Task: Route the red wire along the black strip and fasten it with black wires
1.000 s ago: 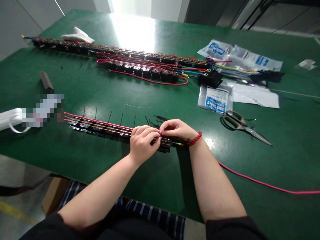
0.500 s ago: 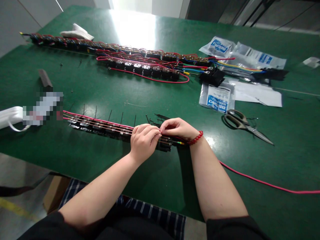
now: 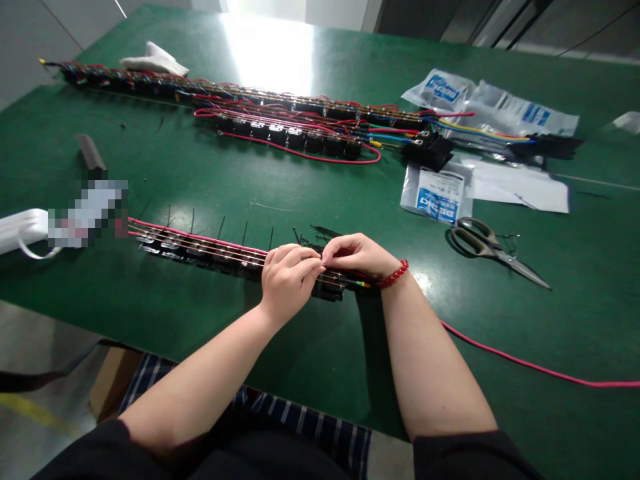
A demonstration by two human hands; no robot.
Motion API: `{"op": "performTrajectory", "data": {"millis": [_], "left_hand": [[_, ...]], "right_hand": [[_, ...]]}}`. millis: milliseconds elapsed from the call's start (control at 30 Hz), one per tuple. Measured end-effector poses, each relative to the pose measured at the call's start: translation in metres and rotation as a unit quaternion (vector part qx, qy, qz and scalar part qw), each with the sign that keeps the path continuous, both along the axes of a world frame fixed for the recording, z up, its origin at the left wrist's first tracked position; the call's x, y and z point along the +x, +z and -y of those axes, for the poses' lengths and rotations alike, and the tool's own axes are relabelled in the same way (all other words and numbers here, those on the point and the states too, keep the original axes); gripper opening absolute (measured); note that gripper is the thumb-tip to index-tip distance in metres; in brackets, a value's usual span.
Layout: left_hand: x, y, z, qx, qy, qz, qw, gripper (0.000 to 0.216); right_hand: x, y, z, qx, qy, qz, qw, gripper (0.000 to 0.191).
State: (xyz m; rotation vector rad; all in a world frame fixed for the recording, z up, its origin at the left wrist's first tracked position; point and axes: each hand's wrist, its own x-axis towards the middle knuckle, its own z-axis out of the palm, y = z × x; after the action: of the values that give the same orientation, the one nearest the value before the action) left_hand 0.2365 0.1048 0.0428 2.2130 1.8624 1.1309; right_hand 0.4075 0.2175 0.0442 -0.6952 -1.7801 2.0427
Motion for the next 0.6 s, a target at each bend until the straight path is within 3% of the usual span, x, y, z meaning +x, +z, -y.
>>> {"op": "performTrajectory", "data": {"millis": [600], "left_hand": [[-0.0007, 0.0022, -0.0011, -0.016, -0.007, -0.017, 1.000, 0.018]], "right_hand": [[-0.0010, 0.0000, 0.0007, -0.034, -0.005, -0.014, 0.999, 0.020]]}}
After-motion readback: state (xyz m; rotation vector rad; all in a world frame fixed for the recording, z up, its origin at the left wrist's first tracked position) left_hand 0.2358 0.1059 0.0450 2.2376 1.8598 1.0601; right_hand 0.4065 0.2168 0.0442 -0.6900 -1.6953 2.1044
